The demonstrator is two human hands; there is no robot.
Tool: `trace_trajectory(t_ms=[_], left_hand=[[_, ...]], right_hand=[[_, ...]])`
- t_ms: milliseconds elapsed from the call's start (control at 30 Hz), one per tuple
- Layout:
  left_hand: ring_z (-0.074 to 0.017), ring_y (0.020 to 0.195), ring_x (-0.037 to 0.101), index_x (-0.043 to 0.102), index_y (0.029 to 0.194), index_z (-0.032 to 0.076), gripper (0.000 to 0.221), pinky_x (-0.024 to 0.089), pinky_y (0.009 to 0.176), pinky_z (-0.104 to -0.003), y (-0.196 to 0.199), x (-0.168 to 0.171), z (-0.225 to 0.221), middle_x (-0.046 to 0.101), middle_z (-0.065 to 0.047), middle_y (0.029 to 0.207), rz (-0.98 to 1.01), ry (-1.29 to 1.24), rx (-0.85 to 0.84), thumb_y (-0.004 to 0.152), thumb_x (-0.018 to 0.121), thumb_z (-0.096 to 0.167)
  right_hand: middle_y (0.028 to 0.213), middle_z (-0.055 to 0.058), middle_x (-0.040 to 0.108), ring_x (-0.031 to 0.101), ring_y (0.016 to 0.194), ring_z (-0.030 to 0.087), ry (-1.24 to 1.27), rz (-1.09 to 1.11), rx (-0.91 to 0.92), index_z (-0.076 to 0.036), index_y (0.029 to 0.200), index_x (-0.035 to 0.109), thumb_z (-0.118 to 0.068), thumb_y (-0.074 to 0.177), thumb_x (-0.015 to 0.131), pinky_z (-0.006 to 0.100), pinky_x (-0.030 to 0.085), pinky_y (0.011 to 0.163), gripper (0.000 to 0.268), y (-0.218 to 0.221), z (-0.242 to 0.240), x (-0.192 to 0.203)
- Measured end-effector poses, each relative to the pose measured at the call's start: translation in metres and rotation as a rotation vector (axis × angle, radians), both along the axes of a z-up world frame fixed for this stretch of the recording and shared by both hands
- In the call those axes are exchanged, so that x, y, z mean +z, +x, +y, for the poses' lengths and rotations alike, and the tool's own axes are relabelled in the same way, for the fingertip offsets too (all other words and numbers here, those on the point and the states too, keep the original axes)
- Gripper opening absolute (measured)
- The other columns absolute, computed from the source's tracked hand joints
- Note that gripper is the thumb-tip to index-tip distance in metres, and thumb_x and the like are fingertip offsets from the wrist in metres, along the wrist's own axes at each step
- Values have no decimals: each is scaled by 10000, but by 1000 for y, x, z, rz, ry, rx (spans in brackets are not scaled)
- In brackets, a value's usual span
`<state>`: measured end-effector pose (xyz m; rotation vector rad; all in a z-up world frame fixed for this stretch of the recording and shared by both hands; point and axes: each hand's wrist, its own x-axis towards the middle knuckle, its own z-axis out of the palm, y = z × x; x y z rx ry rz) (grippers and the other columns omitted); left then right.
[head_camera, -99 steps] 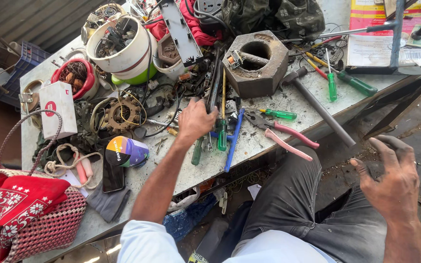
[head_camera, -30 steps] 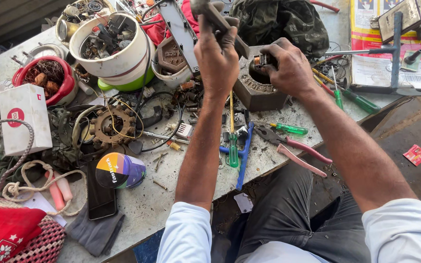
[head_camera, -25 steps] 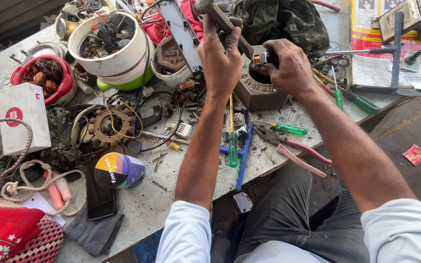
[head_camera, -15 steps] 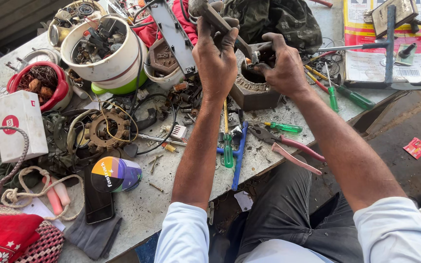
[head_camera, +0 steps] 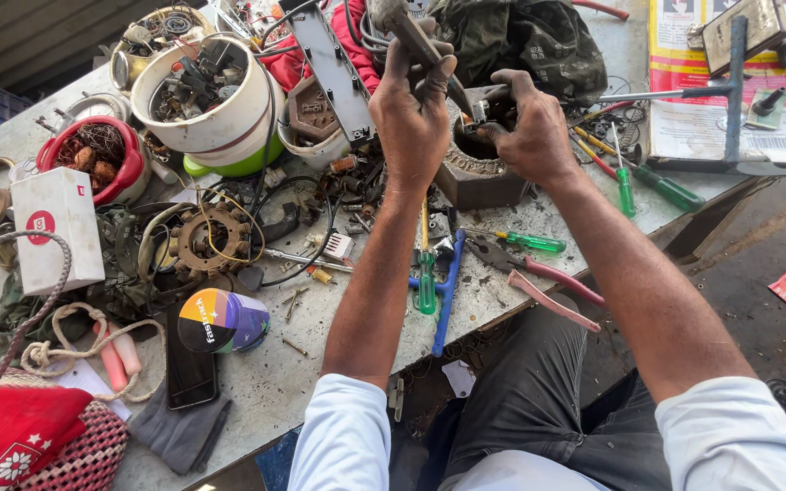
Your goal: The person disassembles and adjusts a small electrical component using a hammer, screwdrivers, and pliers at a cluttered workbench.
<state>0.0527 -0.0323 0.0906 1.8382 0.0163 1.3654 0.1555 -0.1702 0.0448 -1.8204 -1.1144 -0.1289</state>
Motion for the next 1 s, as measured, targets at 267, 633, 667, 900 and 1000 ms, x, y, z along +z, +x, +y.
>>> trace_trajectory(t_ms=[267, 633, 667, 900, 1000], left_hand=[[-153, 1073, 792, 545, 1362, 168, 315, 654, 908, -312, 16, -10, 7, 784, -40, 1099, 12, 23, -49, 1070, 661, 149], [-149, 1018, 803, 545, 1394, 159, 346, 687, 857, -308, 14, 0, 1, 797, -43, 1078, 80, 25, -48, 1069, 664, 145], [-147, 1003, 806, 547, 1395, 162, 348, 687, 840, -305, 15, 0, 0, 797, -43, 1072, 85, 29, -42, 1069, 667, 145], [-156, 996, 809, 533, 1404, 173, 367, 674, 814, -316, 21, 1, -5, 776, -40, 1074, 72, 95, -7, 1066, 675, 156], [-165, 990, 810, 532, 1406, 175, 367, 700, 798, -318, 21, 2, -5, 781, -41, 1066, 64, 122, 6, 1068, 673, 164]], right_hand=[[1116, 168, 748, 744, 1061, 288, 15, -26, -16, -11, 1333, 550, -78, 833, 893, 413, 602, 919, 610, 7, -2, -11], [1125, 132, 766, 748, 1067, 267, 34, 0, -25, -45, 1322, 566, -95, 822, 901, 403, 602, 915, 604, 8, -2, -14], [1124, 130, 764, 749, 1064, 265, 33, 8, -23, -47, 1324, 564, -99, 821, 902, 398, 606, 913, 608, 8, -2, -14], [1110, 122, 763, 753, 1051, 264, 49, -23, -11, -46, 1318, 558, -97, 812, 914, 389, 611, 903, 620, 9, -2, -14], [1103, 119, 764, 755, 1048, 261, 50, -23, -12, -47, 1309, 561, -93, 815, 915, 389, 613, 896, 609, 9, -2, -14]])
